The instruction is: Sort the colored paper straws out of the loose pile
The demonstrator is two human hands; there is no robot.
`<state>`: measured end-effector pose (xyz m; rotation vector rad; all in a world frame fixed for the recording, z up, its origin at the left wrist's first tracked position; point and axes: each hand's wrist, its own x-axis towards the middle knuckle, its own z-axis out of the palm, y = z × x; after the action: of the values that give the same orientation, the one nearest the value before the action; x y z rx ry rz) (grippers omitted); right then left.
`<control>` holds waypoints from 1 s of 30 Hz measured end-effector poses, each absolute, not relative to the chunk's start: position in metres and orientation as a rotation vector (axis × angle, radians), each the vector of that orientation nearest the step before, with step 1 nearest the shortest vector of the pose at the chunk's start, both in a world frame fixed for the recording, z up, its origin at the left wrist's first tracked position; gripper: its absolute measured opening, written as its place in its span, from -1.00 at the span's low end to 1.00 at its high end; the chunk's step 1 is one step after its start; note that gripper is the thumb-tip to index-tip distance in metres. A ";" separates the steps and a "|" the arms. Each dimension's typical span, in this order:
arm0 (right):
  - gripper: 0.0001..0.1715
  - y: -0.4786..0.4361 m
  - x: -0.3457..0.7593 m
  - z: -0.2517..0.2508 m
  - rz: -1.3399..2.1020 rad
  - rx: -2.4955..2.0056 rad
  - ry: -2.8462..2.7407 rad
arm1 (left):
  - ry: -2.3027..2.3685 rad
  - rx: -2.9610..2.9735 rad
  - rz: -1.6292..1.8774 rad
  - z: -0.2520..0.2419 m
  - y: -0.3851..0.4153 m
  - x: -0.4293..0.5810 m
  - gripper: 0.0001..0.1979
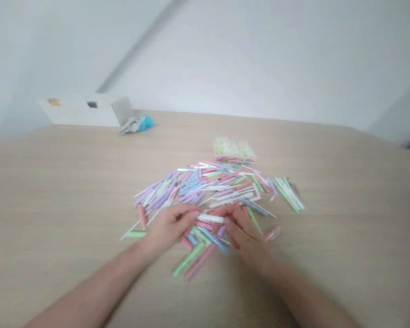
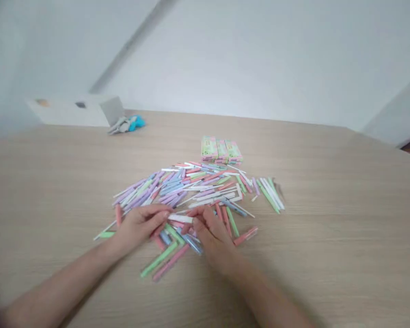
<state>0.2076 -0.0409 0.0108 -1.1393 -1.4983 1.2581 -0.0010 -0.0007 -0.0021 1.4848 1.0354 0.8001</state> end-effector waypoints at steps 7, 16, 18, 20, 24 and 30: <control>-0.73 -0.036 0.206 0.011 1.463 -1.055 -1.316 | 0.946 1.444 0.718 -0.003 -0.003 0.001 -0.65; -0.70 -0.032 0.203 0.010 1.494 -1.042 -1.245 | 0.794 1.620 0.523 0.015 -0.006 0.005 -0.68; -0.74 -0.032 0.204 0.009 1.547 -1.013 -1.160 | 0.810 1.608 0.548 0.013 -0.006 0.004 -0.69; -0.79 -0.030 0.205 0.010 1.612 -0.978 -1.044 | 0.840 1.573 0.597 0.010 -0.005 0.004 -0.71; -0.70 -0.027 0.206 0.010 1.642 -0.881 -0.930 | 0.857 1.502 0.647 0.001 -0.002 0.003 -0.71; -0.67 -0.019 0.208 0.006 1.506 -0.966 -1.057 | 0.977 1.525 0.669 -0.003 0.002 0.001 -0.67</control>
<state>0.2081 -0.0193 0.0060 -0.9662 -1.0571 1.5057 0.0013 0.0022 -0.0025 1.5251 0.9767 0.6686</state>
